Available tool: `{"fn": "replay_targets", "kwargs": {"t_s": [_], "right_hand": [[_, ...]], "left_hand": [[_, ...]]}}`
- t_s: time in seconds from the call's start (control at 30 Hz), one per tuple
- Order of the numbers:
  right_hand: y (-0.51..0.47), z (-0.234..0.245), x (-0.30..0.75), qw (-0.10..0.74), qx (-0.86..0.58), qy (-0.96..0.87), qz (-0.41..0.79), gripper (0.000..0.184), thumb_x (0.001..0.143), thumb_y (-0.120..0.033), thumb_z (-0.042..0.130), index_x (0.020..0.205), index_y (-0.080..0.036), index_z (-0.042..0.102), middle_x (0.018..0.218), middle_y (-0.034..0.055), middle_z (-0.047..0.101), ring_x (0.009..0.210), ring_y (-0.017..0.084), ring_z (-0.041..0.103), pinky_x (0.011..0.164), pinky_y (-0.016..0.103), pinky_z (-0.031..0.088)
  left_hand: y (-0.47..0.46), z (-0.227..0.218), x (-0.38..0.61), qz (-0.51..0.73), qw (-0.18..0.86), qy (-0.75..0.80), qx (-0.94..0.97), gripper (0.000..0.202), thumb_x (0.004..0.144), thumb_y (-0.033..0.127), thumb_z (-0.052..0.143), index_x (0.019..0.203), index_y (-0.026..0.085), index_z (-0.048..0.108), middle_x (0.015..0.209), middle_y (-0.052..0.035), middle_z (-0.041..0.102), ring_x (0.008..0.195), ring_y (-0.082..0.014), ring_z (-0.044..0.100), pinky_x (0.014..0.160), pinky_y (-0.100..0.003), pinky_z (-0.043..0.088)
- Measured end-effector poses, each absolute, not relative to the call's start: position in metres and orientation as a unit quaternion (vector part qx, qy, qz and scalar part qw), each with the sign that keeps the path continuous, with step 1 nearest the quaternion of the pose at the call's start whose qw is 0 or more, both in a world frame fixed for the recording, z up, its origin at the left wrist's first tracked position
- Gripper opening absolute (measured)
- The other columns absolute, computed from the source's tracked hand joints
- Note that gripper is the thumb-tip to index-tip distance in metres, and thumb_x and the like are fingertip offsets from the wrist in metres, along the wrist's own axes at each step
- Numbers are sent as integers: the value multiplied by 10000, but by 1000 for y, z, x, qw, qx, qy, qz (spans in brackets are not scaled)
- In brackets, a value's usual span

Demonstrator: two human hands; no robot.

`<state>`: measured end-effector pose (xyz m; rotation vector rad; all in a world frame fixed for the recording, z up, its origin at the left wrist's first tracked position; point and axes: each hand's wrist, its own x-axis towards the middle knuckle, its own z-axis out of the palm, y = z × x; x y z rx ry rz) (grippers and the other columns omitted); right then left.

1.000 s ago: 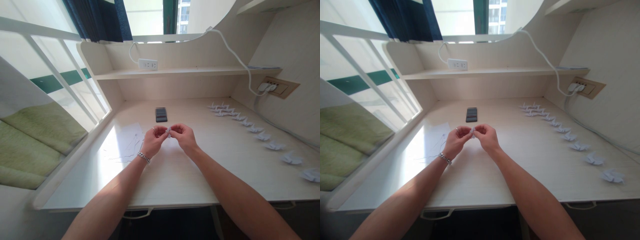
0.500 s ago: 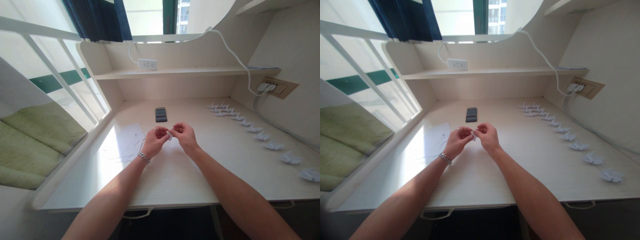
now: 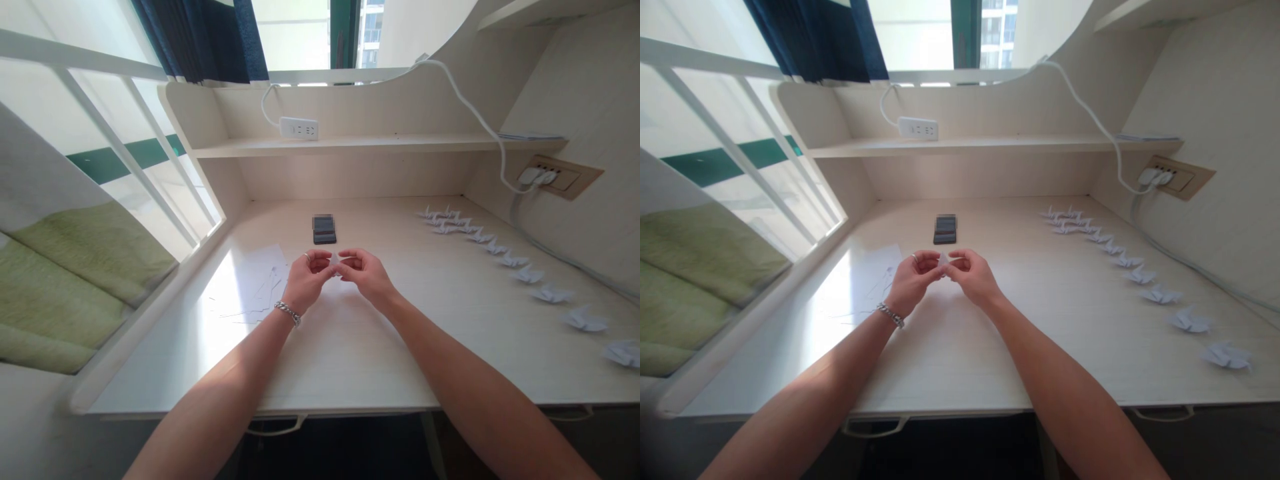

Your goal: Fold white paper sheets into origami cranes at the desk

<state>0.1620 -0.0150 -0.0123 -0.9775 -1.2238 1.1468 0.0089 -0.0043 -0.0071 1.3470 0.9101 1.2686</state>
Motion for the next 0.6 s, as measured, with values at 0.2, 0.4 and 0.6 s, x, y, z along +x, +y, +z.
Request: {"fn": "replay_targets", "kwargs": {"t_s": [0.2,0.4,0.6], "right_hand": [[-19,-10,164,546,-419,-580,437,303,698,-284,741,950,-180,609,748,27,692,725,187,664,713,345,523],[-24,-4,160,547,-396,-570,468,264,734,-393,713,870,-176,652,742,25,684,685,166,651,630,309,523],[-23,-1,162,561,-402,-538,484,278,673,-403,771,806,-179,674,723,18,691,664,155,648,617,299,533]], "left_hand": [[-7,1,10,503,535,396,551,276,675,372,793,770,136,685,700,-36,672,657,-130,606,673,-287,491],[-8,5,5,513,569,392,510,288,635,381,825,669,152,654,645,4,628,630,-108,576,646,-256,472],[-6,3,2,490,644,347,475,290,681,393,813,824,153,735,802,-44,687,751,-138,629,668,-256,485]]}}
